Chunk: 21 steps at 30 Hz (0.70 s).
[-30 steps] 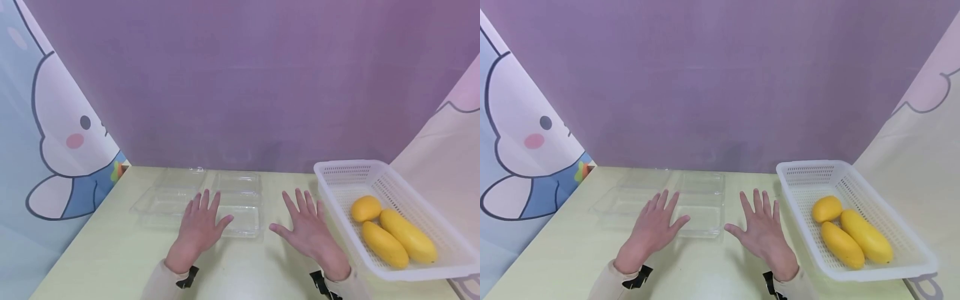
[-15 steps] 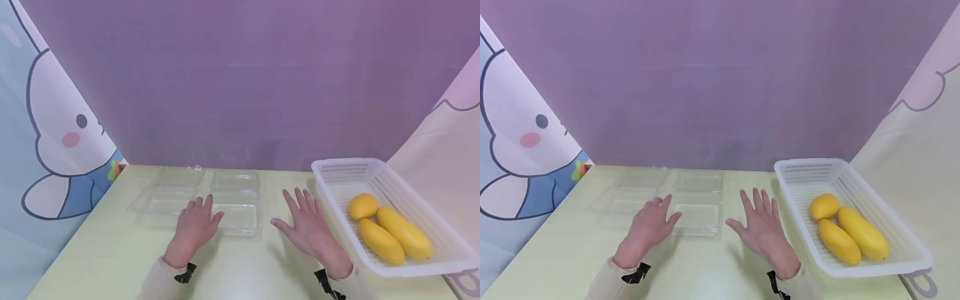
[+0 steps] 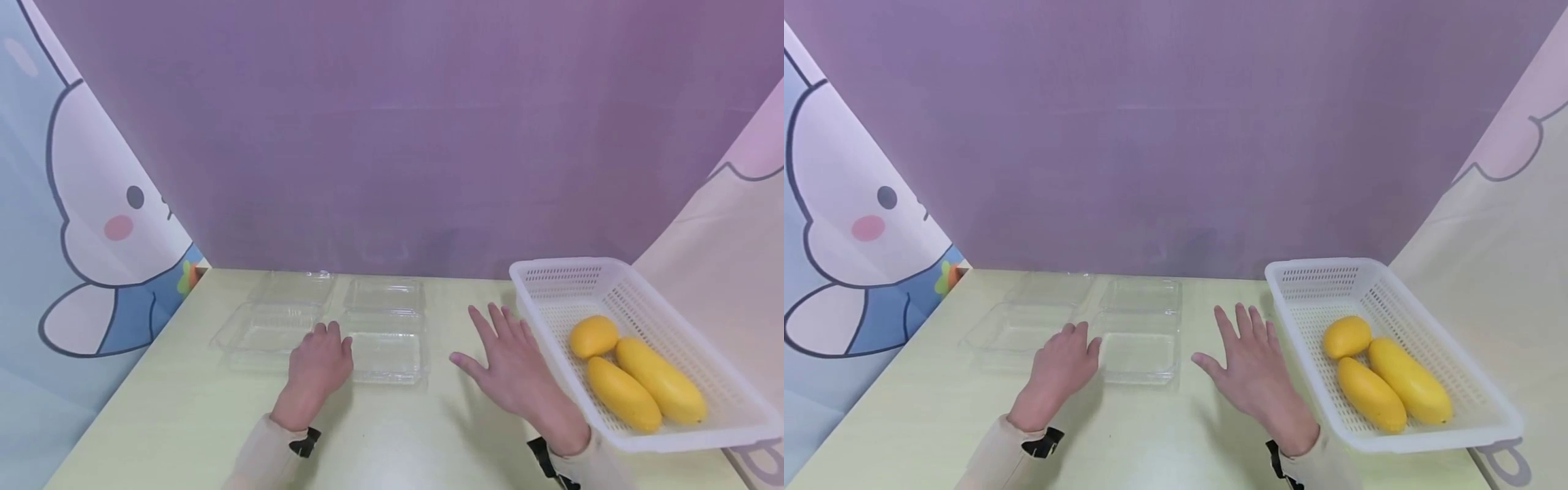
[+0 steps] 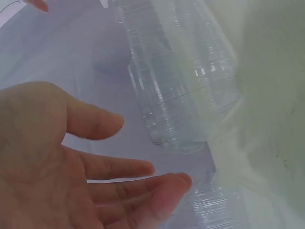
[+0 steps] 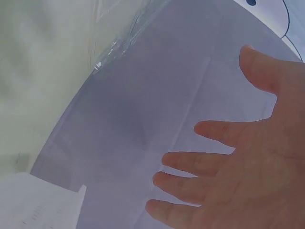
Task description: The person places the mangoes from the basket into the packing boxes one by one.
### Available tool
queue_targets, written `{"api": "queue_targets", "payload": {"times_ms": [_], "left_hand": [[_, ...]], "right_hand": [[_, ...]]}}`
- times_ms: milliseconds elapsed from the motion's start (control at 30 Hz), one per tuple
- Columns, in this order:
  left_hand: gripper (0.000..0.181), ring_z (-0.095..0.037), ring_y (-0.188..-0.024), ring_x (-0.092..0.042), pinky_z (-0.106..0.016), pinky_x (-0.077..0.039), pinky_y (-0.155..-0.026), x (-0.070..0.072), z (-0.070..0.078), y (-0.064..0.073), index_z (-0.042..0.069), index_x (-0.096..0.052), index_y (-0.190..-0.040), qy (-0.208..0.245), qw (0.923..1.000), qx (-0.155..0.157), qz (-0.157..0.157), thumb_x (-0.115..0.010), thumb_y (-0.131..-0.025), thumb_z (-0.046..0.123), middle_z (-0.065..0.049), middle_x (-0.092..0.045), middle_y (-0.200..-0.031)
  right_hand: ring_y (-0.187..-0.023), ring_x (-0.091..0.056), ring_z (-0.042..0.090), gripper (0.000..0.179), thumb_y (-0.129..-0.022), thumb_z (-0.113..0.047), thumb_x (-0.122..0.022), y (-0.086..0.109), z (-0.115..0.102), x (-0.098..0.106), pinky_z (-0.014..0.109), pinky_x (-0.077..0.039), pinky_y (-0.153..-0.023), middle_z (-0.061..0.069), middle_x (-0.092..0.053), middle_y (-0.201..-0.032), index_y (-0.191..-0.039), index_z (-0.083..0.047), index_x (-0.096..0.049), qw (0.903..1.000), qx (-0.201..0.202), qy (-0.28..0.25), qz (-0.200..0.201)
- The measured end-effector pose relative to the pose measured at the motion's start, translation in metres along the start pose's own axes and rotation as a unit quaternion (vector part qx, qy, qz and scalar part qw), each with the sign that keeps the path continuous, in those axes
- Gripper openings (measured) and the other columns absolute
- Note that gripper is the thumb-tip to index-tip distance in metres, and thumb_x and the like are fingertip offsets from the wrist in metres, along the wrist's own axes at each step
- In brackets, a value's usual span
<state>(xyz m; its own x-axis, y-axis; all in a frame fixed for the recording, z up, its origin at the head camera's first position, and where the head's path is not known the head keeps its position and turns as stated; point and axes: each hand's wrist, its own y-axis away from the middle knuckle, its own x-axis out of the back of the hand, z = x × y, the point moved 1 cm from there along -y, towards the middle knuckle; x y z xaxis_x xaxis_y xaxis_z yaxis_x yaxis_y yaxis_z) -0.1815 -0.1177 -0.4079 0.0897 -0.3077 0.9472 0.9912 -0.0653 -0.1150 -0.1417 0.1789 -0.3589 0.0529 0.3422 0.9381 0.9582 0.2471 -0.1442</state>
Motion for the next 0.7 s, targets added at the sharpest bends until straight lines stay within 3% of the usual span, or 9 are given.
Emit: {"api": "queue_targets", "payload": {"times_ms": [133,300,700], "left_hand": [[0.025,-0.035,-0.072,-0.063,-0.049,-0.056,-0.059,-0.003,-0.002,-0.003,-0.010,-0.058,-0.101,0.010,0.9999,-0.004,0.006,-0.053,-0.099,0.015,-0.018,-0.056,-0.087],[0.014,-0.033,-0.068,-0.060,-0.048,-0.056,-0.060,-0.006,-0.005,-0.005,-0.011,-0.056,-0.097,0.038,0.9992,-0.009,-0.003,-0.054,-0.087,-0.001,-0.019,-0.055,-0.086],[0.039,-0.040,-0.086,-0.062,-0.053,-0.056,-0.078,-0.012,-0.008,-0.011,-0.017,-0.056,-0.119,0.105,0.9932,0.020,-0.046,-0.055,-0.081,-0.006,-0.024,-0.059,-0.101]], "right_hand": [[-0.148,-0.015,0.052,0.083,-0.099,-0.062,-0.050,0.002,0.002,0.005,0.067,-0.012,-0.118,0.032,-0.023,-0.160,-0.159,-0.007,-0.031,1.0000,-0.002,0.003,-0.002],[-0.147,-0.017,0.053,0.082,-0.099,-0.062,-0.050,0.007,0.002,0.013,0.066,-0.013,-0.118,0.033,-0.023,-0.160,-0.158,-0.007,-0.032,1.0000,-0.003,0.007,-0.001],[-0.148,-0.016,0.053,0.083,-0.099,-0.062,-0.050,0.016,0.008,0.028,0.067,-0.014,-0.118,0.032,-0.021,-0.161,-0.159,-0.008,-0.030,0.9999,-0.007,0.014,-0.005]]}}
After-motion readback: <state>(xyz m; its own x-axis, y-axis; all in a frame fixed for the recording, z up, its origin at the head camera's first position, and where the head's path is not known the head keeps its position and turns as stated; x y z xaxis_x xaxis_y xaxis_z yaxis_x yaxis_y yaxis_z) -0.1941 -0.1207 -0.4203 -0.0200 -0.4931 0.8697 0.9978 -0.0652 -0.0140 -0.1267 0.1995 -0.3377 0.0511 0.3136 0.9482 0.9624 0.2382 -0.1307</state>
